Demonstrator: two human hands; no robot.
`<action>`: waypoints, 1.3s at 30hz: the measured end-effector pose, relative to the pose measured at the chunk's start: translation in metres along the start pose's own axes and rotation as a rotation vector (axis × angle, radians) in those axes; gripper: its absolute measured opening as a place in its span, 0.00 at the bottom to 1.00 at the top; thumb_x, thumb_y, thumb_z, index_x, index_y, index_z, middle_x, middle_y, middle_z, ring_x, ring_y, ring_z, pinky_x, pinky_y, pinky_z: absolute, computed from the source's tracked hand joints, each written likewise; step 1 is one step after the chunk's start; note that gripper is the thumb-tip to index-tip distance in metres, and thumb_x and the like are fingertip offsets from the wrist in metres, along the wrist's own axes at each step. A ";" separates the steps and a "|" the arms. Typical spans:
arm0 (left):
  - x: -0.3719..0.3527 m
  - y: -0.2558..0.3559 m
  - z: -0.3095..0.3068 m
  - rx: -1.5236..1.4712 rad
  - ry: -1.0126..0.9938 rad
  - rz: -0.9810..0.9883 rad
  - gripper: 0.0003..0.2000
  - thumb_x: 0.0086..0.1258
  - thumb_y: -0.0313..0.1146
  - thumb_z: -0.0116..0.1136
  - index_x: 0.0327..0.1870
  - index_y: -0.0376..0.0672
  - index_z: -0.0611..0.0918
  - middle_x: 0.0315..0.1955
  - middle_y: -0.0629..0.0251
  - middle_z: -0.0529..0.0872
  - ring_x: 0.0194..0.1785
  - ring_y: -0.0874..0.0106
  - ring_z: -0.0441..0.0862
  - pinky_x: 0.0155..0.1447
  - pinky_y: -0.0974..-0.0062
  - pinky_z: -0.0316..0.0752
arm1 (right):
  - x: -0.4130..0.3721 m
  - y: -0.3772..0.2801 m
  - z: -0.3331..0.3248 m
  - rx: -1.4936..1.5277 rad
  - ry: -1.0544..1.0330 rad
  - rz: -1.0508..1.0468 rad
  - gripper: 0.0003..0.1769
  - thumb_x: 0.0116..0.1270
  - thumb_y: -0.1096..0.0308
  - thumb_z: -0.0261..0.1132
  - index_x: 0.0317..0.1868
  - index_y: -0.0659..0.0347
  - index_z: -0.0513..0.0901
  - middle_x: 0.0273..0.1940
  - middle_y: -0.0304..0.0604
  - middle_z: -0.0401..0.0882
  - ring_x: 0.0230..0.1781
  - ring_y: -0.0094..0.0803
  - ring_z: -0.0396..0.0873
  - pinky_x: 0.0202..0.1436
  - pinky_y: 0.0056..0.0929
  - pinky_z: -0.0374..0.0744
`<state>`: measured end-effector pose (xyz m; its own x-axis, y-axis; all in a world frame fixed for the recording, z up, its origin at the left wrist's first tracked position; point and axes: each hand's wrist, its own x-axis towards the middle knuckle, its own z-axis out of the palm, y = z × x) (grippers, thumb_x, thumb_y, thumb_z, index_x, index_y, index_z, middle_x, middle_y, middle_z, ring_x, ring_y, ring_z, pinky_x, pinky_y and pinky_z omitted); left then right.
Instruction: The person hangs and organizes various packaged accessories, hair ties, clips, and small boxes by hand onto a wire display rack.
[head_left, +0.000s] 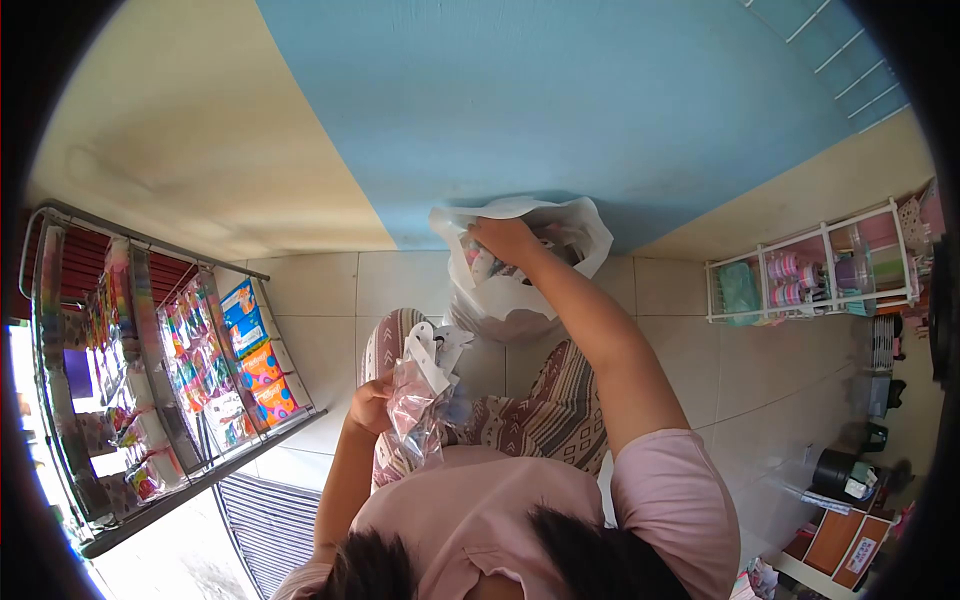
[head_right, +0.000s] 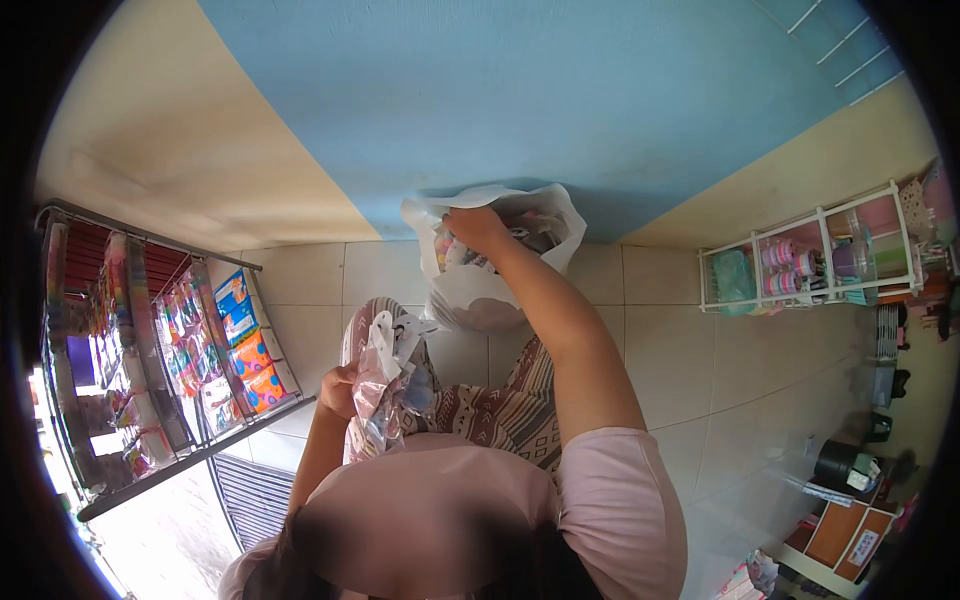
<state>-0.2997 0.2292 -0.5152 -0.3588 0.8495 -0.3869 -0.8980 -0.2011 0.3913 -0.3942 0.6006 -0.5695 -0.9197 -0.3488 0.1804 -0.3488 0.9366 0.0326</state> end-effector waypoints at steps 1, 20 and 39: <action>-0.002 -0.001 -0.001 0.007 0.035 0.002 0.41 0.45 0.40 0.53 0.66 0.30 0.65 0.56 0.49 0.78 0.56 0.57 0.78 0.64 0.64 0.70 | 0.000 0.001 0.007 -0.043 0.015 -0.028 0.09 0.56 0.67 0.59 0.33 0.61 0.84 0.33 0.46 0.81 0.44 0.43 0.81 0.46 0.41 0.78; 0.032 0.041 0.074 0.516 0.228 0.312 0.20 0.68 0.35 0.50 0.60 0.39 0.72 0.52 0.63 0.79 0.55 0.70 0.76 0.57 0.70 0.70 | -0.112 -0.097 -0.206 0.337 0.803 0.082 0.14 0.50 0.77 0.70 0.36 0.57 0.77 0.46 0.38 0.81 0.50 0.41 0.78 0.53 0.41 0.80; 0.038 0.023 0.100 0.244 -0.019 0.212 0.31 0.57 0.46 0.56 0.61 0.36 0.72 0.55 0.52 0.78 0.57 0.60 0.77 0.61 0.63 0.73 | -0.099 -0.148 -0.248 0.373 0.504 -0.103 0.11 0.53 0.73 0.68 0.38 0.58 0.81 0.49 0.40 0.77 0.56 0.40 0.74 0.60 0.44 0.78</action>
<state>-0.3082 0.3053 -0.4376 -0.5243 0.8105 -0.2611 -0.7156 -0.2532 0.6510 -0.2063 0.5047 -0.3482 -0.7117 -0.2933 0.6383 -0.5541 0.7930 -0.2534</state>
